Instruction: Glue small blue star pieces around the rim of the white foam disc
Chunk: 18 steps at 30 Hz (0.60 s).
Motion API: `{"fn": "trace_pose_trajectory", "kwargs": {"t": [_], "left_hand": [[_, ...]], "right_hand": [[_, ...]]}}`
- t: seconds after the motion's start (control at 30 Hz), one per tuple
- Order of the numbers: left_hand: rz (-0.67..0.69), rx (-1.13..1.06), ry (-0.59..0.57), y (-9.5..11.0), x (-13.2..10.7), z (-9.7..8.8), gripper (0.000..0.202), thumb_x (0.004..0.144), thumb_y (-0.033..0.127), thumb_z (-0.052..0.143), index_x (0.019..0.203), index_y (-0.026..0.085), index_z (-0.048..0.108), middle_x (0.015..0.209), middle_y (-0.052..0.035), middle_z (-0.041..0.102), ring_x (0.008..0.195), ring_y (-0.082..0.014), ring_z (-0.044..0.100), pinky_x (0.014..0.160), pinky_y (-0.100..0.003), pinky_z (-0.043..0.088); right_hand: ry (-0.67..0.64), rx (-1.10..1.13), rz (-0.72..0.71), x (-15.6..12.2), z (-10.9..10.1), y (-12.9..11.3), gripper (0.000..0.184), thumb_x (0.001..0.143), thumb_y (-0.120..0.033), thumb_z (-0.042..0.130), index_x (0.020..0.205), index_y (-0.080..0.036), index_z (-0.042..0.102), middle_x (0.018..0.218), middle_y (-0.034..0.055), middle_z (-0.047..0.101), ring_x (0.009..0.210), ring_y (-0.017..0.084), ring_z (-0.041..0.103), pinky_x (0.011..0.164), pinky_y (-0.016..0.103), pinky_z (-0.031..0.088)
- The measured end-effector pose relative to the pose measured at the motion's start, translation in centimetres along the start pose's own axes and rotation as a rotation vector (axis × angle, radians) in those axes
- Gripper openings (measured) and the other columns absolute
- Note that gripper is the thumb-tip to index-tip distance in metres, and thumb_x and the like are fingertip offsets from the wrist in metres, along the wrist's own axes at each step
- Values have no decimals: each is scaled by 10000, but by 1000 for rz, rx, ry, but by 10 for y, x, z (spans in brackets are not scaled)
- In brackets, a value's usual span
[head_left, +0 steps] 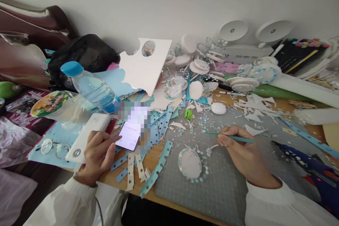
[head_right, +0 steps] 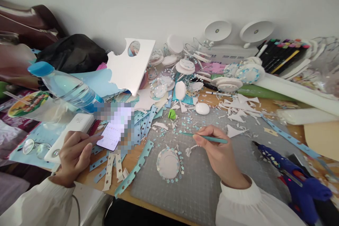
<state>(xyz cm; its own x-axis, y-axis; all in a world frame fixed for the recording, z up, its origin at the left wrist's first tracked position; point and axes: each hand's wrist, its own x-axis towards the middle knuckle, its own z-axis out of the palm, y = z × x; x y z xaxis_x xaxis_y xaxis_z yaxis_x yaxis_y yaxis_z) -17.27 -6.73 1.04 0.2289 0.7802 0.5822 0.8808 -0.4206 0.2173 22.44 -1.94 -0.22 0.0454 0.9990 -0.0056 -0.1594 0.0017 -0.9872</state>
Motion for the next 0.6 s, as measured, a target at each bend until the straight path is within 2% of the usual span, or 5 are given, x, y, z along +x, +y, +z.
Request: {"fn": "trace_pose_trajectory", "kwargs": {"t": [0.27,0.43,0.6], "left_hand": [[12,-19,-53,-4,-4,3,236,854,144,519,934,165,741,763,-60,544,723,-190,497,677,-353,420],[-40,6,-43,-5,-3,4,283,875,204,485,1027,177,722,781,-60,526,712,-199,489,687,-367,412],[-25,32,-101,-7,-2,8,308,891,219,473,1088,145,697,821,-74,524,757,-216,500,721,-383,400]], "right_hand": [[-10,7,-9,1,-1,1,183,684,-315,810,679,-238,644,656,-13,568,596,127,499,546,268,408],[-44,-3,-15,1,-2,1,165,721,-324,791,683,-250,648,629,-11,553,598,134,492,551,277,400],[-27,8,-14,0,-3,2,164,709,-311,802,689,-252,651,661,-10,566,611,129,498,555,271,400]]}}
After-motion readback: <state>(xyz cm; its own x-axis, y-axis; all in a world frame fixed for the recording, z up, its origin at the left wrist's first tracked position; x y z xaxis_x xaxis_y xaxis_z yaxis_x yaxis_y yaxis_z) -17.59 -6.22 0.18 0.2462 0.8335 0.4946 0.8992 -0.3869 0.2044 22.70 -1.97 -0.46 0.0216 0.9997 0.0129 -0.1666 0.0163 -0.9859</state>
